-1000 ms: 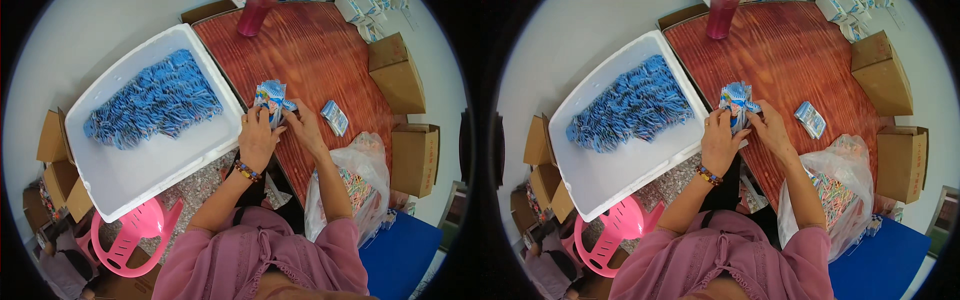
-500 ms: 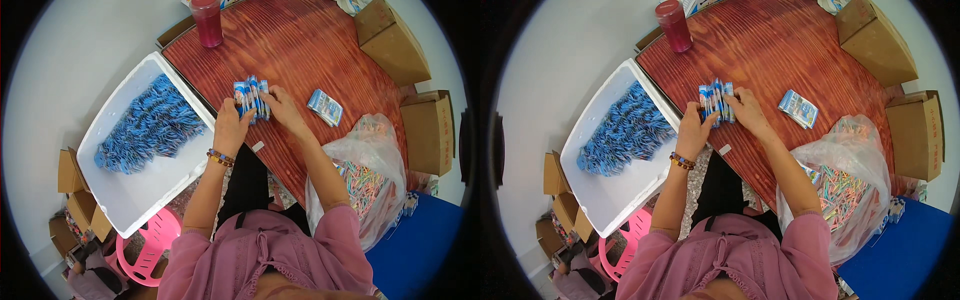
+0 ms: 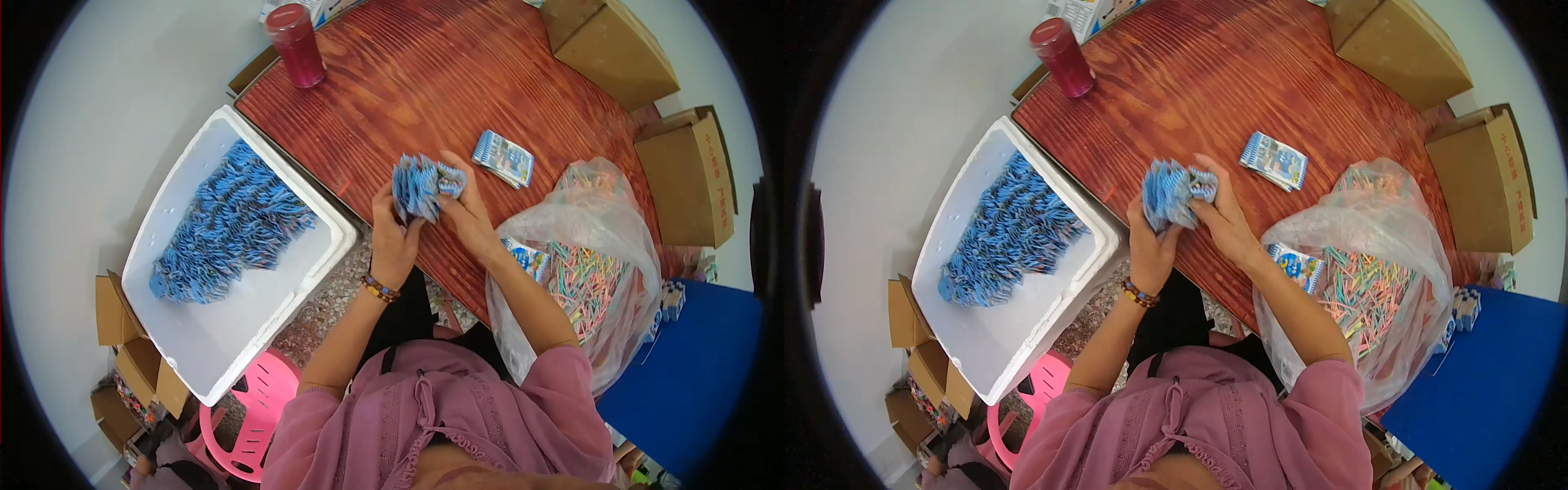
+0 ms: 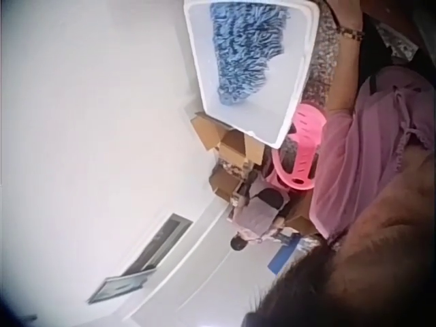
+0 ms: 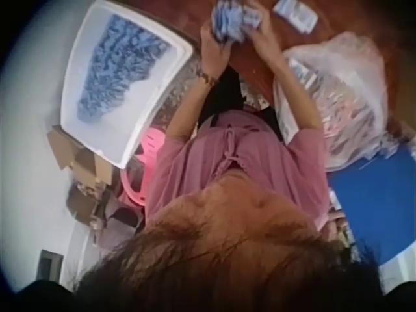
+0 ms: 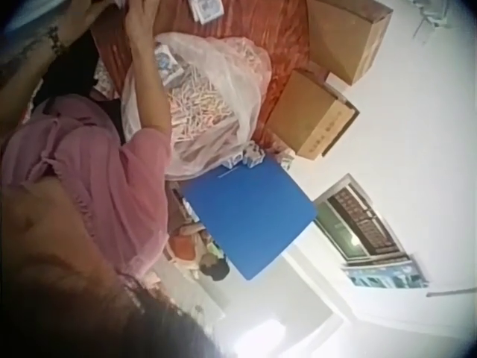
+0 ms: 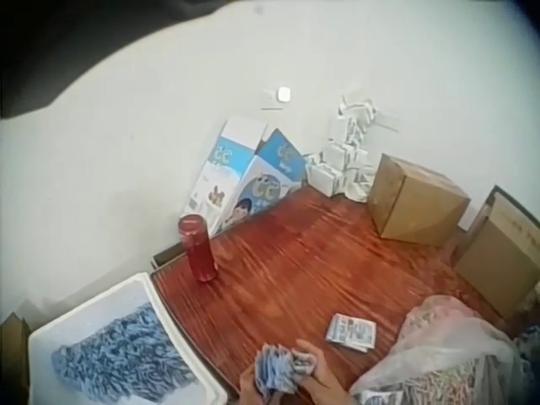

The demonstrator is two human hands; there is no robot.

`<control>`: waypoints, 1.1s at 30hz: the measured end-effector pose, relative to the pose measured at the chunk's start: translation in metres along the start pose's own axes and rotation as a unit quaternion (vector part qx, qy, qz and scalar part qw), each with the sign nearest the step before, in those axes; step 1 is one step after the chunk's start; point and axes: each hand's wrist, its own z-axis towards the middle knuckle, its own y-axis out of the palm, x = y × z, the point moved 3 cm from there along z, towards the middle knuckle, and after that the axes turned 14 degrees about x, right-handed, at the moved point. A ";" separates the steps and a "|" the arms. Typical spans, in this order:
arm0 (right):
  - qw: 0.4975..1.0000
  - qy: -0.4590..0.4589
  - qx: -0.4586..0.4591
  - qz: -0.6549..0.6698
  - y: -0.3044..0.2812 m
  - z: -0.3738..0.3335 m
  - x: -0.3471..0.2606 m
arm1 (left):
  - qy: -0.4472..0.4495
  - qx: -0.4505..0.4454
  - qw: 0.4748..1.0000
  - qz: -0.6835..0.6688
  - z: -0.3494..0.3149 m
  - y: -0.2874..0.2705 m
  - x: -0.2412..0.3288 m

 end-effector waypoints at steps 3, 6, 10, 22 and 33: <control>0.999 -0.014 -0.006 -0.044 -0.021 -0.013 -0.002 | -0.001 -0.035 0.999 0.017 -0.014 0.009 -0.004; 0.996 -0.053 -0.024 -0.074 -0.032 -0.017 -0.003 | -0.054 -0.073 0.995 -0.029 -0.012 0.007 -0.009; 0.999 -0.016 -0.042 -0.010 -0.032 -0.021 -0.001 | -0.079 -0.136 0.983 -0.094 -0.002 0.010 -0.012; 0.999 0.022 -0.033 0.002 -0.048 -0.035 -0.016 | 0.141 -0.198 0.969 -0.030 0.016 0.044 -0.006; 0.954 -0.157 0.041 -0.254 -0.052 -0.036 -0.018 | 0.071 -0.197 0.978 0.015 -0.010 0.056 -0.011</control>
